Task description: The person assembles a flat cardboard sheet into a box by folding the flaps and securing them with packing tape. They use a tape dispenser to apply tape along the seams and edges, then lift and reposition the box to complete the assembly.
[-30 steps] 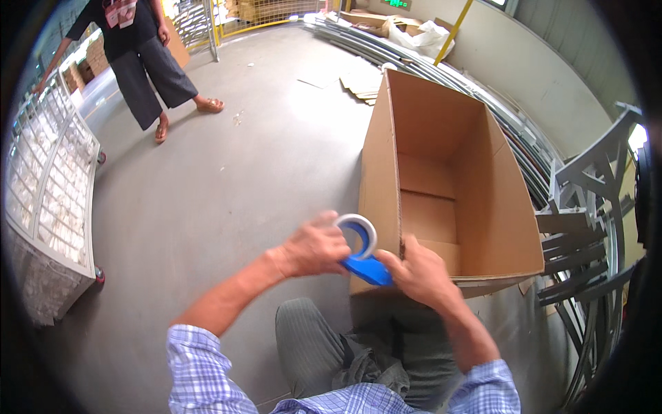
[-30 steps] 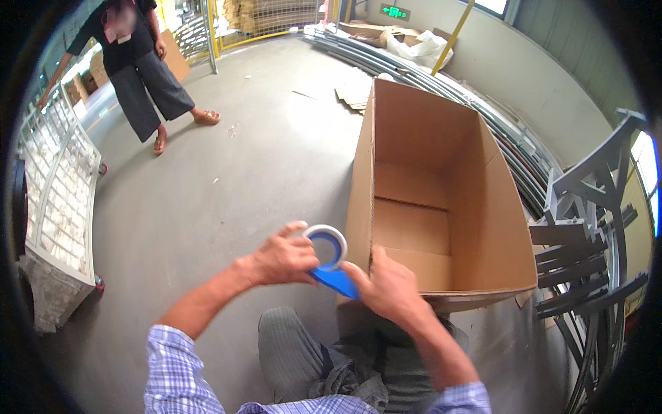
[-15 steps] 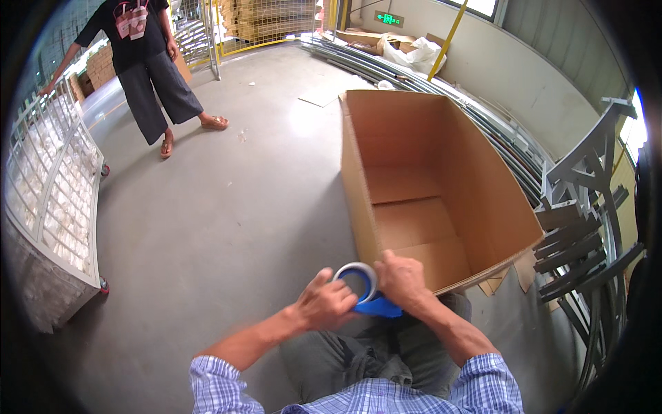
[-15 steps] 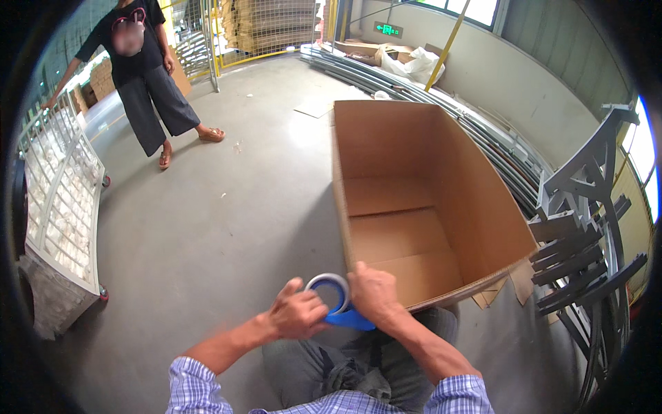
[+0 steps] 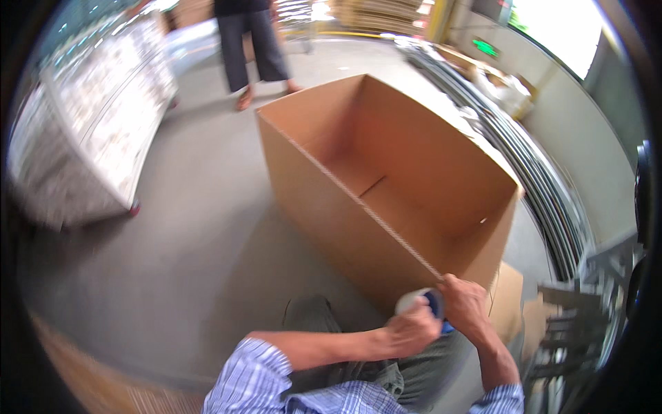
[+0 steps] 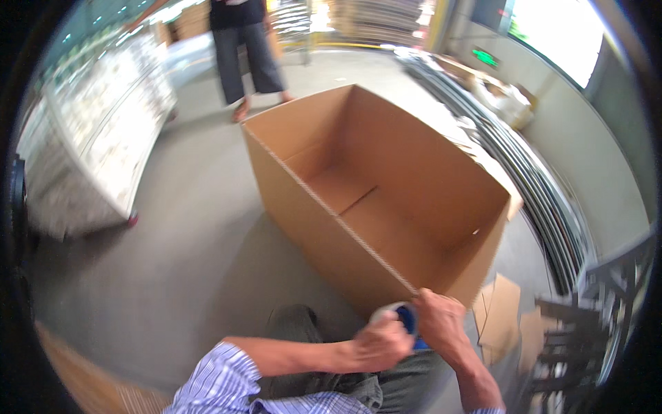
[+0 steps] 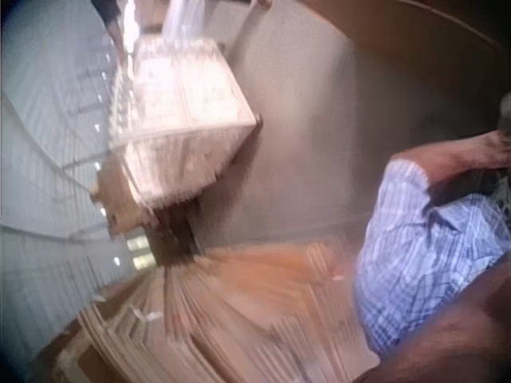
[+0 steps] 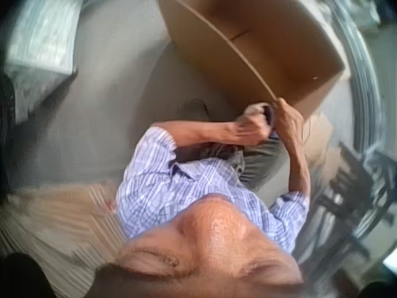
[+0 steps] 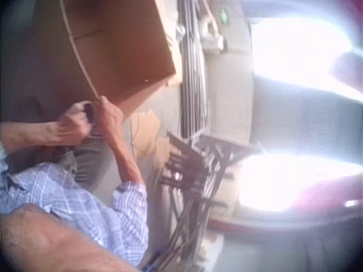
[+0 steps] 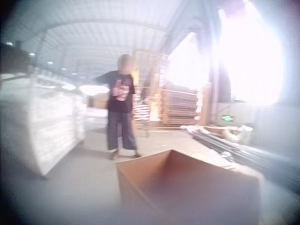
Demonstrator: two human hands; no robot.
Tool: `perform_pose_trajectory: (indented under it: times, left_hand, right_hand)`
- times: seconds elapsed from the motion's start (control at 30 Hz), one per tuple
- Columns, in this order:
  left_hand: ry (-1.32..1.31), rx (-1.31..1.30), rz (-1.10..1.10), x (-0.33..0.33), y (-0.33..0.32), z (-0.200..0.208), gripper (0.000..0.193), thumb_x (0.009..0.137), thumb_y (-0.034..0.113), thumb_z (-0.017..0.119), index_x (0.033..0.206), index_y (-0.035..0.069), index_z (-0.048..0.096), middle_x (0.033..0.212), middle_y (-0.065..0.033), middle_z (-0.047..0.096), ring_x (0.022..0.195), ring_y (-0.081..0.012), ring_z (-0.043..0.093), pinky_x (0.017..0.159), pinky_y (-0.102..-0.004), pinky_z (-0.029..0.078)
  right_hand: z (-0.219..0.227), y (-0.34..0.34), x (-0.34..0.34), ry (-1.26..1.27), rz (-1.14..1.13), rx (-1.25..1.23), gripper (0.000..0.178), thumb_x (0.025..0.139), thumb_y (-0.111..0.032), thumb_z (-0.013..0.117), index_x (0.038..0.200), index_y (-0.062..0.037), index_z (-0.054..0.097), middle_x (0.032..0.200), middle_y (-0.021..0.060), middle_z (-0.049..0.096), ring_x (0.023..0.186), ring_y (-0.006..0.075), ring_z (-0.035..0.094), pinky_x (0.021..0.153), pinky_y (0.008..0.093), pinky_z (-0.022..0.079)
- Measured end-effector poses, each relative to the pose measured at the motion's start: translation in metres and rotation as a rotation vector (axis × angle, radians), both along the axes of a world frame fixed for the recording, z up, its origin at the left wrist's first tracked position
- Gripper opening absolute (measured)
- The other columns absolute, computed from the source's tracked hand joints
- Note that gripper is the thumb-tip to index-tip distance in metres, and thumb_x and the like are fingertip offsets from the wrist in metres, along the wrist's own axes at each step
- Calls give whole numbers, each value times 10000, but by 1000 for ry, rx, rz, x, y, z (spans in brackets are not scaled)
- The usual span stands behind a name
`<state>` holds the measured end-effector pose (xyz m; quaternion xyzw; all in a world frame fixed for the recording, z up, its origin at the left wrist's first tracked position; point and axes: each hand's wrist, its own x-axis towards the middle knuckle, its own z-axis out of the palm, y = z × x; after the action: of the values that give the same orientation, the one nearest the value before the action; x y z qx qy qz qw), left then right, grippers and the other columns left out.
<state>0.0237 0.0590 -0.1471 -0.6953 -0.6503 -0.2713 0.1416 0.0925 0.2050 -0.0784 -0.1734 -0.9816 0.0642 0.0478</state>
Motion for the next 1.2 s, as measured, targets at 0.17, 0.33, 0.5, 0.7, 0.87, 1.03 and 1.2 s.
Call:
perform_pose_trajectory:
  times: [0.17,0.33,0.5,0.7,0.87,1.03,1.2]
  left_hand:
    - [27,-73,-8,36,74,-16,136,751,183,599,664,89,644,569,-159,623,555,-279,632,906,-412,373]
    - [-80,-10,-11,18,55,-9,193,773,254,645,651,104,645,577,-116,618,595,-267,633,897,-418,373]
    - [-29,-48,163,-83,-50,11,302,704,444,774,645,180,641,593,-21,606,610,-220,617,778,-401,364]
    - [114,-112,536,-197,-222,47,425,706,551,772,593,197,567,578,34,566,570,-165,567,697,-380,320]
    - [13,-232,537,-203,-277,55,410,707,520,778,617,190,552,596,10,572,579,-208,558,700,-390,325]
    - [36,-103,455,-155,-254,44,424,708,502,797,597,200,520,571,36,513,557,-155,529,678,-374,301]
    - [32,-54,521,-133,-231,33,365,707,412,828,647,141,591,589,-18,572,611,-183,574,684,-376,363]
  right_hand:
    - [-16,50,27,211,97,133,218,885,-189,623,729,-64,537,697,151,592,683,360,594,640,470,453]
    - [-26,95,58,129,241,50,270,878,-210,623,698,-63,484,686,138,563,680,359,566,629,470,412]
    - [-34,134,82,131,278,94,181,845,-155,604,732,-52,507,688,152,512,680,364,529,640,464,401]
    - [-19,159,113,194,360,186,160,820,-119,574,706,-36,500,642,145,505,640,363,520,604,468,400]
    - [12,184,155,-87,269,235,65,892,-78,549,858,-57,601,863,155,605,855,397,569,772,512,466]
    - [25,228,191,-158,105,308,32,900,-38,603,912,-21,627,876,181,638,845,368,613,745,488,490]
    - [52,220,139,-479,8,-51,159,795,-102,604,889,2,679,808,200,674,811,427,645,684,486,510]
